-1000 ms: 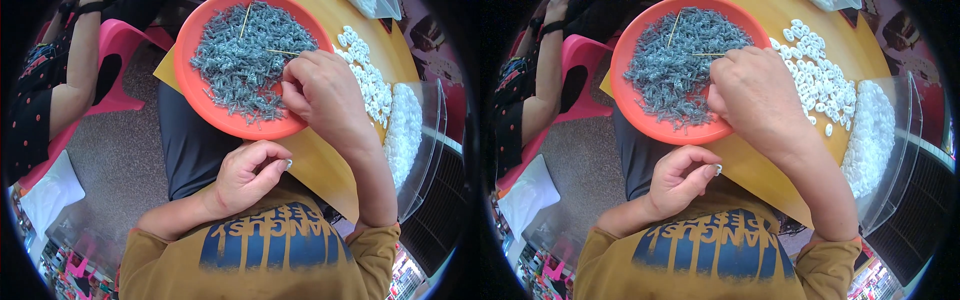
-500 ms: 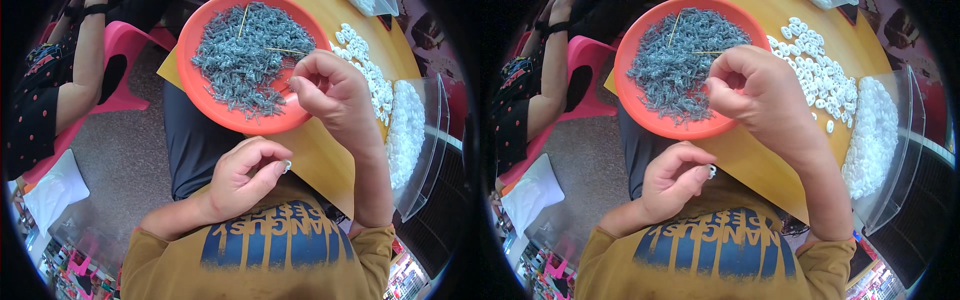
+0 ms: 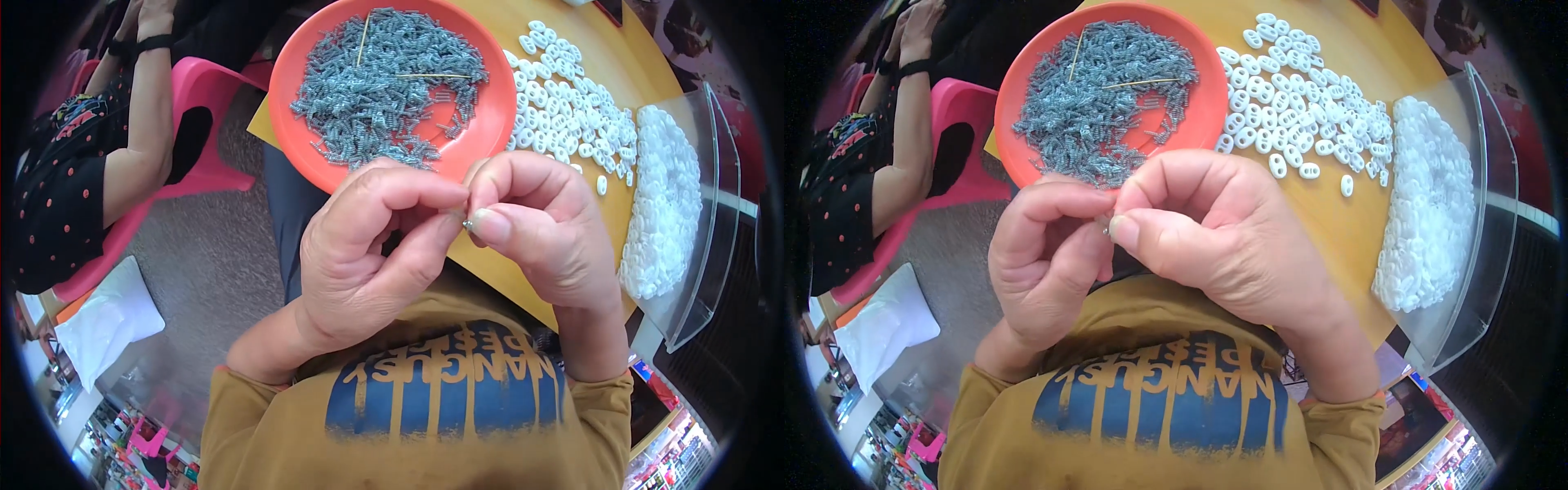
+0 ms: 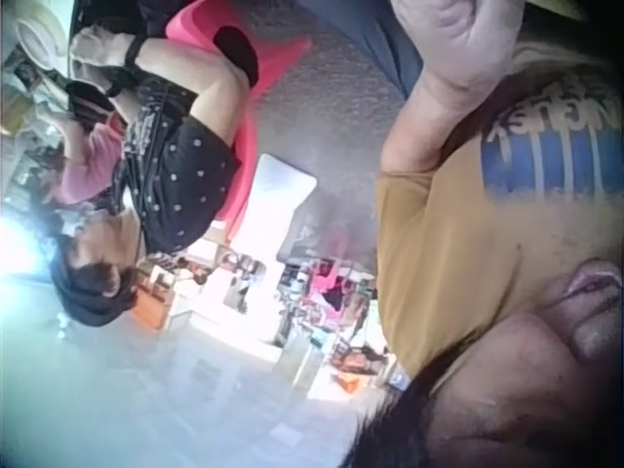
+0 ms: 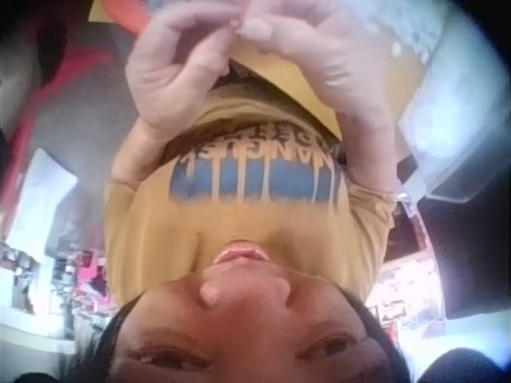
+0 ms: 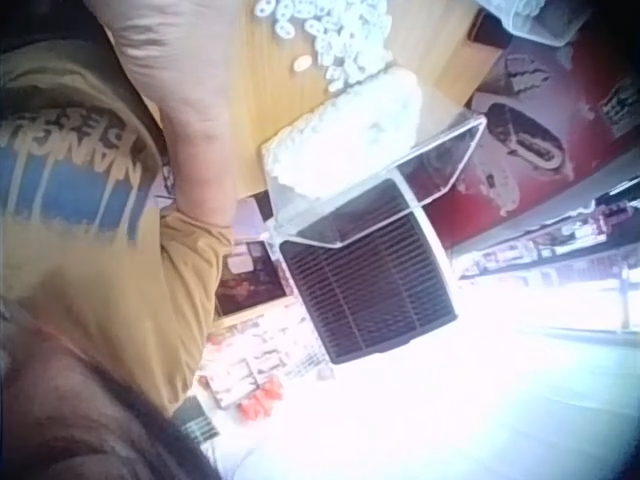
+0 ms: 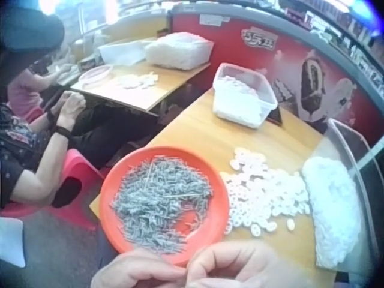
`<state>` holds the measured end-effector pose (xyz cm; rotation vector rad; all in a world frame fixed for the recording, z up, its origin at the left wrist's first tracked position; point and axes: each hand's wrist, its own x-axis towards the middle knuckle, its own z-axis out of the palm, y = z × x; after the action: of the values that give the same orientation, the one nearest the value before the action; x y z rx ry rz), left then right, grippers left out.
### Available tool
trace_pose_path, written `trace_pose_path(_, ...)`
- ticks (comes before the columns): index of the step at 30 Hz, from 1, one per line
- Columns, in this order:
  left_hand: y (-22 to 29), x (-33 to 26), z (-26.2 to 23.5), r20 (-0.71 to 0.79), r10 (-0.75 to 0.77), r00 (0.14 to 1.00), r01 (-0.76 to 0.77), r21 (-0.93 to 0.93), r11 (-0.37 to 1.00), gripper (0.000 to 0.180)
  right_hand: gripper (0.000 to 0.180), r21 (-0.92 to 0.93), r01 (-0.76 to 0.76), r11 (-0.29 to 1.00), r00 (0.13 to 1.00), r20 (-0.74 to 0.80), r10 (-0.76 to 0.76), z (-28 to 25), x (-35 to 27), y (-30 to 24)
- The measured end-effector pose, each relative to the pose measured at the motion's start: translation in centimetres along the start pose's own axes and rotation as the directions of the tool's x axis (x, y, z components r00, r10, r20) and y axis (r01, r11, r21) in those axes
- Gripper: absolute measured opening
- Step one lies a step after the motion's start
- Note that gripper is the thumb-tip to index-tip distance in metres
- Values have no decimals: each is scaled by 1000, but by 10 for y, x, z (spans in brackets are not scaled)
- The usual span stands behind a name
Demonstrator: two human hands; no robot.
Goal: Assembling small white plastic components with internal metal springs by hand.
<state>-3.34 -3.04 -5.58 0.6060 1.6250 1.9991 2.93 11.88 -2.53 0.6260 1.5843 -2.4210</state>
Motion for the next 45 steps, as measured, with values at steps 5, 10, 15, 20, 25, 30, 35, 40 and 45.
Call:
trace_pose_path(5, -5, 0, 5, 61, 111, 992, -120, 174, 977, 19, 5, 65, -5, 998, 1000, 4, 5, -9, -5, 11)
trace_pose_path(10, -9, 1, 10, 161, 225, 961, -262, 276, 925, 21, 5, 128, -4, 992, 1000, -6, 5, -21, -13, 25)
trace_pose_path(15, -18, 0, 12, 244, 281, 928, -355, 359, 863, 20, 6, 199, -88, 976, 996, 1, 89, -27, -19, 32)
trace_pose_path(20, -17, 0, 17, 332, 184, 925, -337, 495, 801, 17, 4, 178, -87, 980, 995, -33, 94, -33, -23, 42)
trace_pose_path(25, -18, -3, 20, 219, 0, 976, -96, 430, 898, 14, 7, 146, -55, 988, 995, -76, 66, -32, -26, 40)
trace_pose_path(30, -20, -5, 26, 94, -125, 988, 98, 255, 962, 11, 11, 176, 27, 984, 995, -98, -9, -29, -31, 41)
trace_pose_path(35, -24, -7, 29, 158, -106, 982, 74, 196, 978, 9, 12, 197, 77, 977, 994, -97, -58, -36, -34, 44)
trace_pose_path(40, -21, -9, 24, 251, -278, 927, 315, -121, 941, 17, 7, 268, 168, 949, 976, -183, -121, -31, -36, 41)
trace_pose_path(45, -19, -12, 23, 264, -295, 918, 363, -264, 893, 19, 6, 310, 142, 940, 985, -142, -102, -28, -38, 37)
